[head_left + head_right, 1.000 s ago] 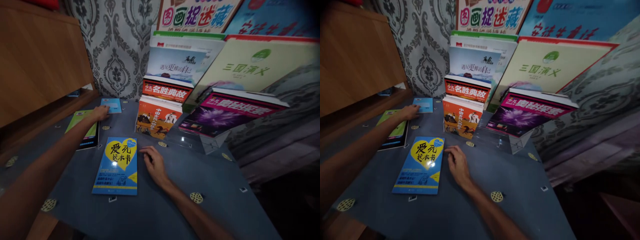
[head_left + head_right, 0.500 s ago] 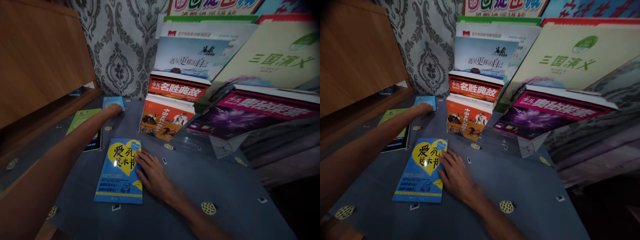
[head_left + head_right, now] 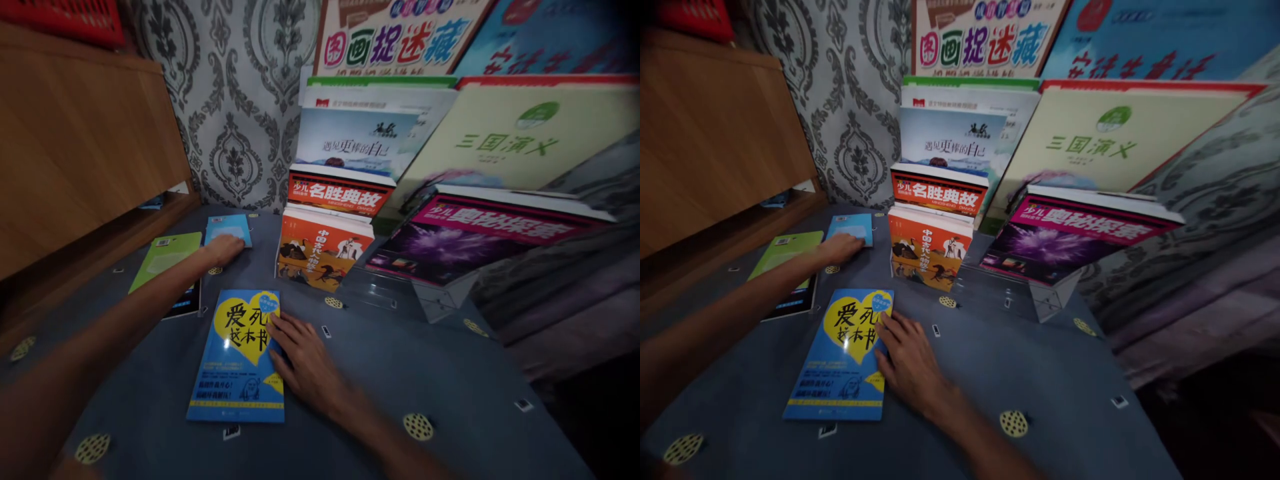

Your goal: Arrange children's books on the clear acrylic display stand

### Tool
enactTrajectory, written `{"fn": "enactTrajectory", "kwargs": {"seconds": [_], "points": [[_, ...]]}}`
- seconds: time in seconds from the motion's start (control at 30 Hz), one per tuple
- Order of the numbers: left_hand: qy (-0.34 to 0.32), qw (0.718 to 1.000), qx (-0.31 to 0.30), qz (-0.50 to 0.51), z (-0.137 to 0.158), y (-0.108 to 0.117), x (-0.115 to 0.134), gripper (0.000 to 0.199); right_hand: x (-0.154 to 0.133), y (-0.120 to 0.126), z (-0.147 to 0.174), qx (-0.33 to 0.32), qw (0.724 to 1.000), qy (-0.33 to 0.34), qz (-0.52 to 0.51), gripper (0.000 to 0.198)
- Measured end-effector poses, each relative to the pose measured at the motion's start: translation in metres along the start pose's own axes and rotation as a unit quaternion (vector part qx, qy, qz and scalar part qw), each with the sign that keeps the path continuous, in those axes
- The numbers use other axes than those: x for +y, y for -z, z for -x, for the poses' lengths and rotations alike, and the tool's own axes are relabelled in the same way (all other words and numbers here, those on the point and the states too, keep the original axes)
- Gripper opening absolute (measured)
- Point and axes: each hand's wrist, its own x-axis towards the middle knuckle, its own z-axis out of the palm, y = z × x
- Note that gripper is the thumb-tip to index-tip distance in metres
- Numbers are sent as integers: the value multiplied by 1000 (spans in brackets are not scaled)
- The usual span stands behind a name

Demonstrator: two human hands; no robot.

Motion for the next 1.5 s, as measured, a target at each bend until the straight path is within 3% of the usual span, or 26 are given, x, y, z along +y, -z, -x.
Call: {"fn": "enactTrajectory", "kwargs": {"seconds": [0.3, 0.47, 0.67, 0.8, 1.0, 1.13, 1.27, 1.37, 1.5], "points": [[0, 998, 46, 44, 70, -8, 37, 35, 0, -1, 0, 1, 1000, -7, -2, 44], [-8, 974, 141, 177, 106, -48, 76, 45, -7, 2, 2, -7, 1000, -18, -15, 45], [11, 964, 197, 178, 115, -89, 93, 52, -13, 8, 7, -21, 999, -18, -28, 53], [16, 959, 235, 156, 107, -81, 93, 43, -16, 12, 10, -29, 999, 9, -22, 60], [53, 972, 198, 116, 105, -38, 108, 33, -17, 13, 11, -63, 998, 13, -17, 57], [78, 968, 218, 98, 111, -29, 92, 30, -18, 12, 8, -72, 997, 5, -15, 55], [199, 953, 225, 33, 131, -34, 48, 36, -18, 10, 7, -70, 997, 14, -15, 54], [301, 940, 150, 57, 147, -45, 9, 57, -16, 9, 7, -66, 998, 16, -4, 54], [293, 948, 36, 120, 161, -53, -28, 74, -13, 5, 6, -47, 998, 28, 4, 54]]}}
